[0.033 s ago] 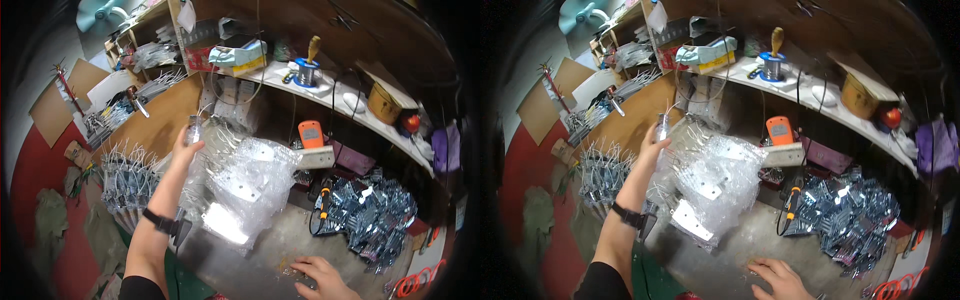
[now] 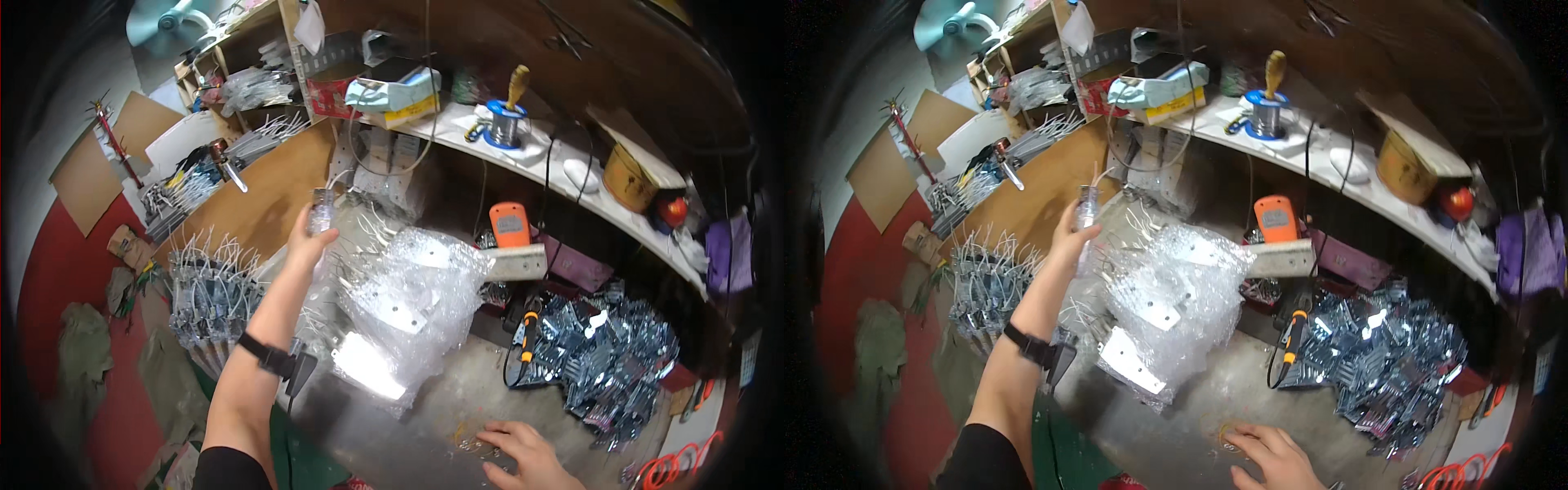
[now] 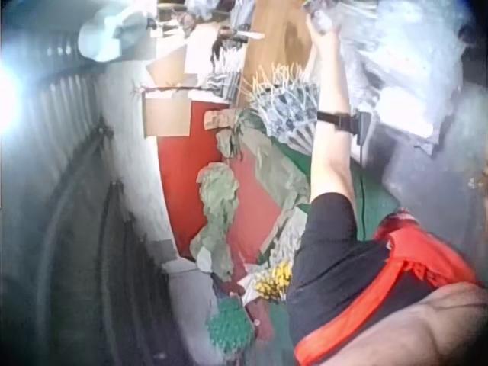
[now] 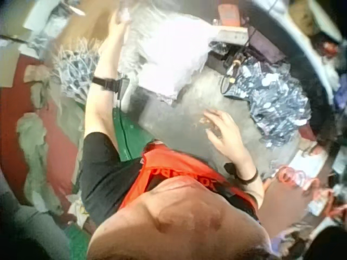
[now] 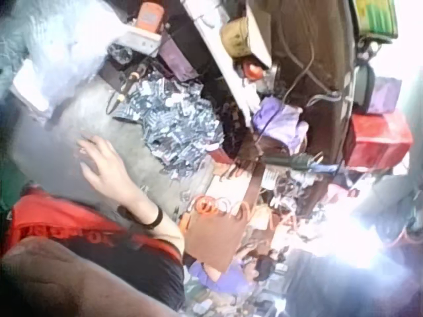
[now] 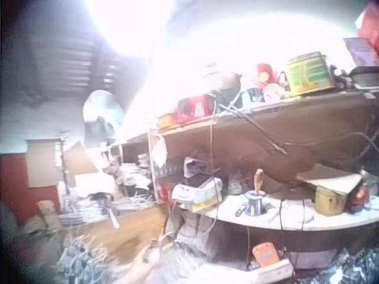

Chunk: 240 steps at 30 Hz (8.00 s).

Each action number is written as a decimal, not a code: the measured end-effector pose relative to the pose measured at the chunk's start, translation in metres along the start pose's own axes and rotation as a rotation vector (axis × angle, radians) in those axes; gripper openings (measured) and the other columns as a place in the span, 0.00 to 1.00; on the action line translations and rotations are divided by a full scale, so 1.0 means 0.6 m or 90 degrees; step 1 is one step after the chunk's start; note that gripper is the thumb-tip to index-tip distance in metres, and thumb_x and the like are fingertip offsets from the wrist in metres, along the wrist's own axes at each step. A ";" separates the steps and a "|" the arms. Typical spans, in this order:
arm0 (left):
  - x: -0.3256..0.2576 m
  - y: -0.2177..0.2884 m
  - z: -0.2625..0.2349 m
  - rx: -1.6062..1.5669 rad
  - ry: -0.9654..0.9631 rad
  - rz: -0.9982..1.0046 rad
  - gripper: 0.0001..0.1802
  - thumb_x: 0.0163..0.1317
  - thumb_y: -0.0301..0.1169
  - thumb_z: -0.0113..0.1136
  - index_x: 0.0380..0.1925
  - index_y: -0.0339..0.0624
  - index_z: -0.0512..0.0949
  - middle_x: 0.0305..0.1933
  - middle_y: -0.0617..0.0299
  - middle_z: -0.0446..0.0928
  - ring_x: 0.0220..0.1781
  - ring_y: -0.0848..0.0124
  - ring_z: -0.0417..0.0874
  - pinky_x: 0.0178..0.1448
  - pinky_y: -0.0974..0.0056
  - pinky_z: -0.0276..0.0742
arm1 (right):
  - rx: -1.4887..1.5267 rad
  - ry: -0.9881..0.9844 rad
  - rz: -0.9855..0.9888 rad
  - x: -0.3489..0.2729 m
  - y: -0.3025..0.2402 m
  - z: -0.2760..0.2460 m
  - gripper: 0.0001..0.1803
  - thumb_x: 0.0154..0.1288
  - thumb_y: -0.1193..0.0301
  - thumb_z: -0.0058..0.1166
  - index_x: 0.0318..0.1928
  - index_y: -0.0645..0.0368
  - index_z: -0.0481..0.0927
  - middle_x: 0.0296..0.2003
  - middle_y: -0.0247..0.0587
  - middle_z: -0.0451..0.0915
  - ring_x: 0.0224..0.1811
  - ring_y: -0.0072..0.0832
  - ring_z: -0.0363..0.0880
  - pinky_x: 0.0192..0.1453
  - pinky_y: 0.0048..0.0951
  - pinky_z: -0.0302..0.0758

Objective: Assembling metal hardware components using a pneumatic screwdriver and pliers at a workshop bench.

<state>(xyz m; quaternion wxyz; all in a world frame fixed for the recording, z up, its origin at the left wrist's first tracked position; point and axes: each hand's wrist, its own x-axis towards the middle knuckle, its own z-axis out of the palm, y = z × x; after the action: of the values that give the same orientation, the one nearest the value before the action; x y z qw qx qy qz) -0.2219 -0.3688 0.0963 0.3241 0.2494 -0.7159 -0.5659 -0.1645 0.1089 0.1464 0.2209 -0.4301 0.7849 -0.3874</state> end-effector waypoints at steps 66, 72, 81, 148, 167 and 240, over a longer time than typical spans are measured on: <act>0.250 -0.010 0.182 0.335 0.022 0.188 0.36 0.46 0.28 0.68 0.58 0.49 0.67 0.55 0.50 0.67 0.58 0.53 0.71 0.57 0.51 0.70 | -0.118 -0.121 0.479 0.183 -0.212 0.065 0.25 0.60 0.74 0.55 0.60 0.59 0.71 0.53 0.54 0.74 0.51 0.44 0.77 0.56 0.38 0.72; 0.173 0.083 0.008 0.300 -0.046 0.088 0.27 0.52 0.26 0.62 0.55 0.42 0.72 0.52 0.48 0.73 0.56 0.53 0.75 0.58 0.53 0.72 | -0.176 -0.104 0.294 0.213 -0.231 0.057 0.23 0.62 0.74 0.54 0.58 0.59 0.73 0.50 0.53 0.77 0.49 0.43 0.78 0.55 0.37 0.73; -0.167 0.241 -0.344 0.191 0.212 0.122 0.11 0.67 0.26 0.47 0.39 0.31 0.78 0.39 0.55 0.78 0.42 0.67 0.79 0.47 0.65 0.74 | -0.115 -0.129 0.177 0.294 -0.209 0.057 0.23 0.55 0.78 0.57 0.54 0.61 0.75 0.47 0.53 0.76 0.51 0.50 0.76 0.54 0.41 0.73; -0.288 -0.072 -0.447 -0.049 -0.475 -0.368 0.64 0.34 0.18 0.70 0.73 0.41 0.44 0.75 0.52 0.53 0.74 0.62 0.55 0.74 0.61 0.51 | 0.967 -0.133 0.848 0.497 -0.162 0.467 0.11 0.67 0.73 0.52 0.49 0.58 0.76 0.42 0.39 0.81 0.41 0.27 0.81 0.45 0.31 0.79; -0.366 -0.105 -0.383 0.083 -0.311 -0.210 0.67 0.27 0.27 0.79 0.71 0.41 0.49 0.77 0.47 0.40 0.78 0.54 0.46 0.76 0.56 0.50 | 1.217 -0.300 0.569 0.434 -0.123 0.462 0.17 0.71 0.63 0.47 0.56 0.55 0.72 0.46 0.38 0.80 0.47 0.28 0.80 0.50 0.35 0.79; -0.003 -0.234 -0.160 -0.294 -0.208 -0.450 0.70 0.29 0.62 0.78 0.69 0.37 0.53 0.68 0.55 0.62 0.68 0.62 0.64 0.69 0.58 0.59 | -0.093 -0.679 0.356 0.777 0.173 0.038 0.22 0.71 0.65 0.44 0.61 0.64 0.69 0.62 0.50 0.70 0.63 0.35 0.69 0.62 0.33 0.68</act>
<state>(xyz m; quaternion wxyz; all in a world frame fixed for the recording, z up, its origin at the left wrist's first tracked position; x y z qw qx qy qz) -0.1507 -0.4628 -0.0259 0.0409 0.3066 -0.4836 -0.8188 -0.4494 -0.2609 0.0434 0.6473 -0.3562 0.6738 0.0096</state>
